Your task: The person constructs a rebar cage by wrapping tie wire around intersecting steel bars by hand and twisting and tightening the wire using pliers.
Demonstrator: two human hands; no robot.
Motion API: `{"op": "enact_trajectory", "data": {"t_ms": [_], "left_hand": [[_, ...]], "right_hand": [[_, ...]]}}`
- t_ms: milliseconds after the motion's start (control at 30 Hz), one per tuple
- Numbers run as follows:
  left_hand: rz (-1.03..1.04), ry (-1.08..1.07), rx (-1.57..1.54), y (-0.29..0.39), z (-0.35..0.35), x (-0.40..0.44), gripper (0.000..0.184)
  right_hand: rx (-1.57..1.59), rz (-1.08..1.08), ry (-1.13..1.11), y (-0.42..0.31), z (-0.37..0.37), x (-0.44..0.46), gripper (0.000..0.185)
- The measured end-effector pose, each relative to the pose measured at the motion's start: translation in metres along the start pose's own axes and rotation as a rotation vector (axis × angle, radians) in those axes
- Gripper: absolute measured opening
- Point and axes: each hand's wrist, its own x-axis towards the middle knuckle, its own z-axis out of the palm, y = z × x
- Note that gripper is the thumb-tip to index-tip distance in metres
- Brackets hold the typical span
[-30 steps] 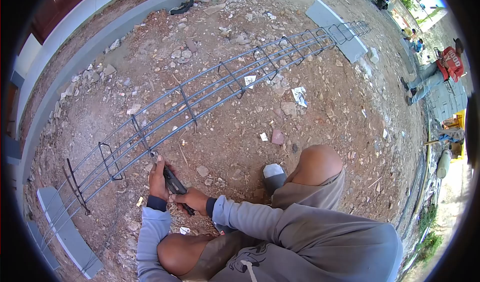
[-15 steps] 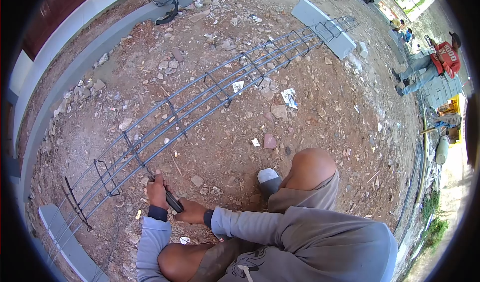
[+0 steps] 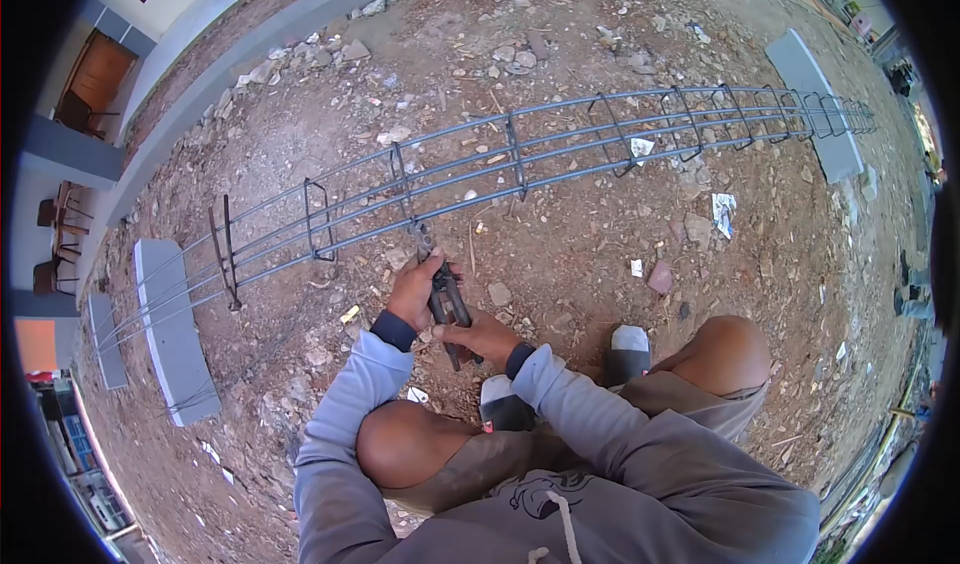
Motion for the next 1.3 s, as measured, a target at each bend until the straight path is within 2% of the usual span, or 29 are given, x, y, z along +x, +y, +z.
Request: {"op": "enact_trajectory", "data": {"t_ms": [67,167,200,300,333,433,533,633,733,833,1133,1233,1300], "left_hand": [[0.048,0.032,0.081,-0.006,-0.005,0.007,0.021],[0.052,0.059,0.152,-0.004,-0.004,0.009,0.021],[0.029,0.059,0.149,0.002,0.001,0.002,0.021],[-0.027,0.003,0.062,0.018,-0.002,-0.013,0.022],[-0.048,-0.024,0.022,0.021,-0.007,-0.016,0.023],[-0.003,0.022,0.227,0.014,-0.024,-0.011,0.023],[0.104,0.100,0.524,0.011,-0.032,-0.002,0.020],[0.174,0.107,0.642,0.012,-0.030,0.000,0.016],[0.225,0.058,0.607,0.014,-0.033,0.001,0.015],[0.250,0.026,0.602,0.018,-0.037,-0.001,0.014],[0.282,0.007,0.716,0.028,-0.044,-0.003,0.013],[0.278,0.024,0.724,0.031,-0.046,-0.006,0.015],[0.300,0.074,0.848,0.036,-0.049,-0.006,0.016]], "right_hand": [[-0.456,-0.249,0.273,-0.002,0.008,0.001,0.058],[-0.677,-0.158,0.445,-0.004,0.025,0.004,0.056],[-0.711,-0.178,0.481,0.001,0.026,0.008,0.048],[-0.604,-0.002,0.373,-0.011,0.014,0.012,0.043],[-0.584,-0.079,0.335,-0.007,0.007,0.015,0.038],[-0.448,-0.055,0.223,0.009,-0.006,0.032,0.037],[-0.226,0.019,0.115,0.008,-0.009,0.027,0.045],[-0.013,-0.088,0.084,0.007,-0.004,0.020,0.054],[0.241,-0.086,0.010,-0.002,-0.006,0.014,0.066],[0.313,-0.086,-0.062,0.000,-0.015,0.017,0.075],[0.041,-0.141,-0.011,0.005,-0.016,0.019,0.085],[-0.255,-0.076,0.087,-0.012,-0.013,0.010,0.084],[-0.311,-0.165,0.140,-0.012,-0.010,0.009,0.083]]}}
